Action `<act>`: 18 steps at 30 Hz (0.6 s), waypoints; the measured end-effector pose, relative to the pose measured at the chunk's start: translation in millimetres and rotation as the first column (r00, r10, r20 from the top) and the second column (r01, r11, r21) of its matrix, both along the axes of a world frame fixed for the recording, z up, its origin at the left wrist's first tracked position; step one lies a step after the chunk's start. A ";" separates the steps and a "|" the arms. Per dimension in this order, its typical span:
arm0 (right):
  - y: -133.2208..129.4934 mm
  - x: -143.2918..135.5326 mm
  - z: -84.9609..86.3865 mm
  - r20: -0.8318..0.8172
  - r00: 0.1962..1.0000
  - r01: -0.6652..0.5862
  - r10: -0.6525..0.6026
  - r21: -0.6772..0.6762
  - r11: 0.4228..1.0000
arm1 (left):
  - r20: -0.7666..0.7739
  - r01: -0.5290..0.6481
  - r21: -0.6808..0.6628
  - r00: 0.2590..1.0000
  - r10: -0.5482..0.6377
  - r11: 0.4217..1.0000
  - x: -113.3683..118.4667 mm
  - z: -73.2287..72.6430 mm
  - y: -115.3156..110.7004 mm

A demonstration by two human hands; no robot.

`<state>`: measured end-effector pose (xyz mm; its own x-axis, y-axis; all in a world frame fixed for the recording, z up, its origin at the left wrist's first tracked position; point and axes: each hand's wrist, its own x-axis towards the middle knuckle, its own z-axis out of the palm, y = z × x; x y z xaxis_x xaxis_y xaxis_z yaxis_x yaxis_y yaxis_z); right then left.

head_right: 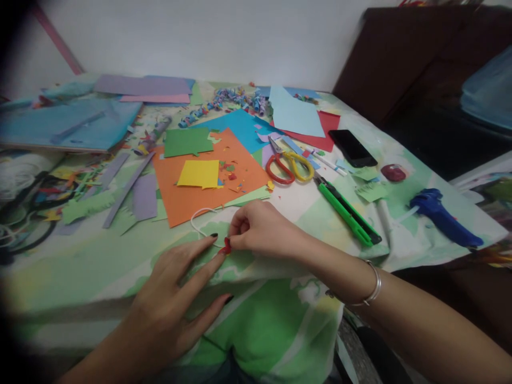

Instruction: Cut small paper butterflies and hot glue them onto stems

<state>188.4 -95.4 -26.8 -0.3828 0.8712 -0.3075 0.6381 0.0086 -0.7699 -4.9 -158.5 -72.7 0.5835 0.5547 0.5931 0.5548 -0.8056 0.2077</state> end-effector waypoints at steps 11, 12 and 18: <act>-0.7 9.7 18.6 -0.341 0.932 0.106 -0.127 -0.079 0.991 | 0.379 0.086 -0.515 0.915 0.137 0.853 -16.5 26.8 12.3; 2.1 8.5 24.3 -0.360 0.924 0.127 -0.126 -0.021 0.992 | 0.398 0.118 -0.596 0.903 0.165 0.794 -15.7 33.2 19.3; 30.8 -5.9 50.3 -0.484 0.868 0.289 -0.114 0.303 0.908 | 0.535 0.233 -0.687 0.803 0.263 0.688 4.6 76.3 76.0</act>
<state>182.4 -64.6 23.5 -0.2051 0.9588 0.1968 0.2442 0.2448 -0.9383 -0.3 -82.5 3.6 0.2723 0.9361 0.2227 0.1442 -0.2685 0.9524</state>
